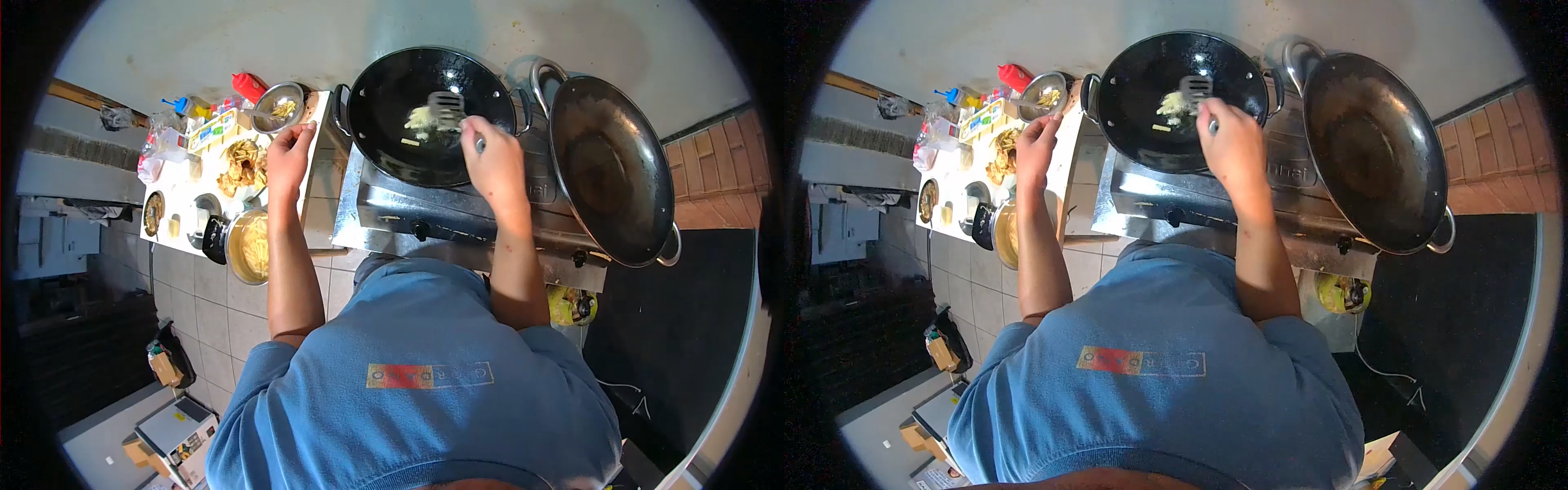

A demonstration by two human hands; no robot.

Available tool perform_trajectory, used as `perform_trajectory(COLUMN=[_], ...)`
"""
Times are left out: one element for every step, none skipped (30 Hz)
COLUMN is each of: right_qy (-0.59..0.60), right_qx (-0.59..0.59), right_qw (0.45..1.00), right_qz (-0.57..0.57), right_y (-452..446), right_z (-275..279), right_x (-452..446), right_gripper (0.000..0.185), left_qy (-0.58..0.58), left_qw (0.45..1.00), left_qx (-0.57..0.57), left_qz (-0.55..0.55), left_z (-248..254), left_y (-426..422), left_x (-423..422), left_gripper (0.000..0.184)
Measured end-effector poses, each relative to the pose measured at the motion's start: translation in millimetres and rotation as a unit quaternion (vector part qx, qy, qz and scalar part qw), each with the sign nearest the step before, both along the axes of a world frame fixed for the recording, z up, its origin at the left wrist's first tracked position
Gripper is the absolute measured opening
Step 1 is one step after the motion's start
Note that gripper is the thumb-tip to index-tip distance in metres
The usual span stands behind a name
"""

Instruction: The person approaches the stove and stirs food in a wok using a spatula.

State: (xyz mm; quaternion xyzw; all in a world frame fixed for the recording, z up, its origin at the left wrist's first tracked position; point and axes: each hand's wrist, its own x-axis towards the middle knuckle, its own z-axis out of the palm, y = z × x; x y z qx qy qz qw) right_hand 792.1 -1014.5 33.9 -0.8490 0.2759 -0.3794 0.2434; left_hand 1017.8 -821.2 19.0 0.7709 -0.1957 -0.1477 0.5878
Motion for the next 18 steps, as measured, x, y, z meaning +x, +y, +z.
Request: perform_trajectory(right_qy=[0.006, 0.005, -0.021, -0.045, -0.046, -0.051, -0.067, -0.083, -0.083, -0.084, -0.085, -0.085, -0.085, -0.084, -0.084, -0.086, -0.088, -0.088], right_qx=[0.002, 0.002, 0.043, 0.085, 0.071, 0.067, 0.068, 0.067, 0.066, 0.067, 0.069, 0.069, 0.079, 0.088, 0.088, 0.090, 0.092, 0.092], right_qw=[1.000, 1.000, 0.999, 0.995, 0.996, 0.996, 0.995, 0.994, 0.994, 0.994, 0.994, 0.994, 0.993, 0.992, 0.992, 0.992, 0.992, 0.992], right_qz=[0.024, 0.023, 0.025, 0.028, 0.019, 0.016, 0.018, 0.019, 0.019, 0.000, -0.020, -0.020, -0.023, -0.027, -0.027, -0.026, -0.024, -0.025], right_y=[3, 5, 9, 11, 9, 6, 2, -1, -1, -1, -1, -1, -2, -3, -3, -4, -4, -5], right_z=[-2, -2, -1, 0, 1, 4, 4, 4, 6, 9, 11, 12, 12, 12, 13, 13, 13, 12], right_x=[0, -2, -5, -5, -8, -11, -14, -16, -18, -20, -21, -23, -24, -26, -26, -27, -28, -28], right_gripper=[0.018, 0.018, 0.016, 0.015, 0.014, 0.015, 0.015, 0.015, 0.015, 0.016, 0.016, 0.016, 0.016, 0.016, 0.016, 0.016, 0.016, 0.016], left_qy=[0.007, 0.014, 0.022, 0.023, 0.023, 0.024, 0.025, 0.028, 0.029, 0.029, 0.029, 0.029, 0.029, 0.030, 0.031, 0.031, 0.029, 0.027], left_qw=[1.000, 1.000, 1.000, 1.000, 1.000, 0.999, 0.999, 0.999, 0.999, 0.999, 0.999, 0.999, 0.999, 0.999, 0.999, 0.999, 0.999, 0.999], left_qx=[-0.004, -0.007, 0.002, 0.004, -0.008, -0.020, -0.020, -0.017, -0.015, -0.016, -0.018, -0.019, -0.019, -0.009, 0.001, 0.001, -0.008, -0.018], left_qz=[-0.007, -0.014, -0.019, -0.019, -0.018, -0.017, -0.017, -0.018, -0.019, -0.019, -0.019, -0.019, -0.019, -0.020, -0.021, -0.022, -0.026, -0.029], left_z=[-3, -4, -3, -1, 0, 1, 1, 1, 1, 2, 2, 2, 1, 0, -1, -2, -2, -3], left_y=[-2, -4, -4, -4, -4, -3, -2, -2, -2, -3, -4, -5, -6, -7, -8, -9, -10, -11], left_x=[1, 2, 2, 1, -1, -3, -3, -1, 0, 0, 1, 1, 2, 4, 5, 4, 3, 3], left_gripper=[0.026, 0.026, 0.026, 0.026, 0.026, 0.026, 0.026, 0.026, 0.025, 0.025, 0.025, 0.025, 0.025, 0.026, 0.026, 0.026, 0.027, 0.027])
